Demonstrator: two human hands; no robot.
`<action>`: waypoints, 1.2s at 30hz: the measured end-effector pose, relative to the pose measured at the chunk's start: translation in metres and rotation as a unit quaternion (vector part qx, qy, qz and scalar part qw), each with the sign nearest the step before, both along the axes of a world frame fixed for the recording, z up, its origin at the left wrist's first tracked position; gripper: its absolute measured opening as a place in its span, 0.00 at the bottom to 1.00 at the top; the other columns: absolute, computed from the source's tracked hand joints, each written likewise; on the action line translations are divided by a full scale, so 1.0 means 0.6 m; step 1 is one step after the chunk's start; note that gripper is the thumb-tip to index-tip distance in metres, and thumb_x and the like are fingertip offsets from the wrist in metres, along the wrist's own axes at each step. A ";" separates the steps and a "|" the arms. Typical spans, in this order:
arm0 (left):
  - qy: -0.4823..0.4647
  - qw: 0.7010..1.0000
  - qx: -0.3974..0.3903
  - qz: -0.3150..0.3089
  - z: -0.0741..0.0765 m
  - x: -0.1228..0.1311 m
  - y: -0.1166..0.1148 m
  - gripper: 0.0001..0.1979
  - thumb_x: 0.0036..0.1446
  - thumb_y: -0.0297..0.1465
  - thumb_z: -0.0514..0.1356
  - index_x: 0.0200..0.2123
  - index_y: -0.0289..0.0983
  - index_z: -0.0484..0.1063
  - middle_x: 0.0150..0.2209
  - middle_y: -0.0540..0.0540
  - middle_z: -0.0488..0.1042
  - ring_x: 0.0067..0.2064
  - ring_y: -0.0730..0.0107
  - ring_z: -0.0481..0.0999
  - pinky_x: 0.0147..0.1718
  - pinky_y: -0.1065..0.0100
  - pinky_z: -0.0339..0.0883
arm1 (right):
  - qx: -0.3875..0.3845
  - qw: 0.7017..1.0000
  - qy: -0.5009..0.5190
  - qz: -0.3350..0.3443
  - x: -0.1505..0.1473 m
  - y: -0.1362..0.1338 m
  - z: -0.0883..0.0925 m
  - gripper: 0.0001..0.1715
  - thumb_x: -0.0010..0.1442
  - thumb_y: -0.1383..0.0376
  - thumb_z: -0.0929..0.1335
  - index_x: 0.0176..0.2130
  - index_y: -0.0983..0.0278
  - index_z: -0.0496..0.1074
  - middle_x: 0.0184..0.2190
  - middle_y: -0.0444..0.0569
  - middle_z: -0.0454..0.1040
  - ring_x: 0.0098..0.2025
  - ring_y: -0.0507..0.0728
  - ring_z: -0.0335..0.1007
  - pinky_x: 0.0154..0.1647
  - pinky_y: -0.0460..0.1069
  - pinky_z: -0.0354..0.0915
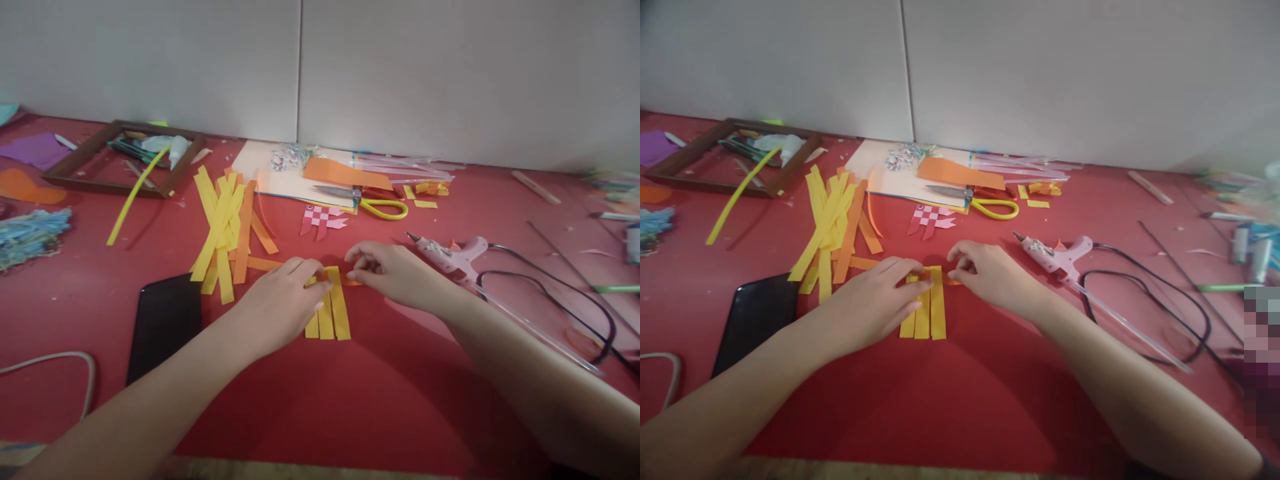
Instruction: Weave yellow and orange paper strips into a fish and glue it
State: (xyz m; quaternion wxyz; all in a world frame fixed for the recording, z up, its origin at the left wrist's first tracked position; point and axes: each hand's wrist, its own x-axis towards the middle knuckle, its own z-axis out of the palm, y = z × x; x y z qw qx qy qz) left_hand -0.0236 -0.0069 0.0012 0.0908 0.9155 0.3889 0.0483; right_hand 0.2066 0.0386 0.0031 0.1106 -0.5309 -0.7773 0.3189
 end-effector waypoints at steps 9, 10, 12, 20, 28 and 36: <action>-0.008 1.000 0.020 -0.013 -0.003 0.000 0.000 0.17 0.66 0.26 0.52 0.55 0.34 0.70 0.54 0.38 0.71 0.53 0.54 0.71 0.46 0.55 0.73 | 0.045 0.999 0.002 -0.021 -0.002 0.005 -0.012 0.09 0.58 0.65 0.67 0.41 0.60 0.71 0.31 0.44 0.80 0.32 0.54 0.77 0.32 0.48 0.68; -0.010 1.000 0.021 -0.015 -0.004 0.000 0.000 0.17 0.66 0.26 0.51 0.55 0.34 0.70 0.54 0.38 0.72 0.53 0.55 0.72 0.48 0.55 0.72 | 0.049 0.999 0.005 -0.020 -0.002 0.006 -0.012 0.08 0.58 0.65 0.67 0.41 0.60 0.71 0.31 0.44 0.80 0.32 0.54 0.77 0.32 0.48 0.68; -0.011 1.000 0.021 -0.017 -0.003 0.000 0.001 0.17 0.66 0.26 0.51 0.55 0.34 0.70 0.54 0.38 0.72 0.53 0.55 0.72 0.50 0.54 0.71 | 0.054 0.998 0.006 -0.023 -0.001 0.007 -0.012 0.08 0.58 0.66 0.67 0.40 0.61 0.72 0.30 0.44 0.80 0.32 0.54 0.77 0.32 0.48 0.68; 0.016 1.000 0.013 0.006 0.003 0.007 -0.003 0.16 0.67 0.27 0.48 0.53 0.34 0.72 0.55 0.38 0.71 0.50 0.54 0.74 0.45 0.54 0.73 | 0.065 0.997 -0.044 0.000 0.000 0.006 -0.006 0.06 0.56 0.69 0.67 0.36 0.61 0.72 0.28 0.43 0.77 0.28 0.53 0.73 0.29 0.47 0.65; 0.042 0.995 0.092 -0.006 -0.005 0.012 -0.010 0.14 0.65 0.24 0.53 0.51 0.32 0.72 0.45 0.40 0.75 0.48 0.57 0.74 0.44 0.58 0.73 | 0.247 0.966 0.027 0.077 -0.029 -0.014 -0.017 0.04 0.62 0.66 0.68 0.36 0.60 0.75 0.37 0.50 0.77 0.41 0.59 0.72 0.45 0.55 0.68; 0.060 0.988 0.143 -0.008 -0.017 0.028 -0.027 0.16 0.59 0.17 0.49 0.45 0.30 0.73 0.39 0.40 0.75 0.41 0.58 0.76 0.42 0.59 0.73 | 0.249 0.958 0.054 0.133 -0.037 -0.013 -0.041 0.11 0.64 0.72 0.64 0.39 0.63 0.76 0.37 0.49 0.79 0.40 0.58 0.71 0.45 0.53 0.69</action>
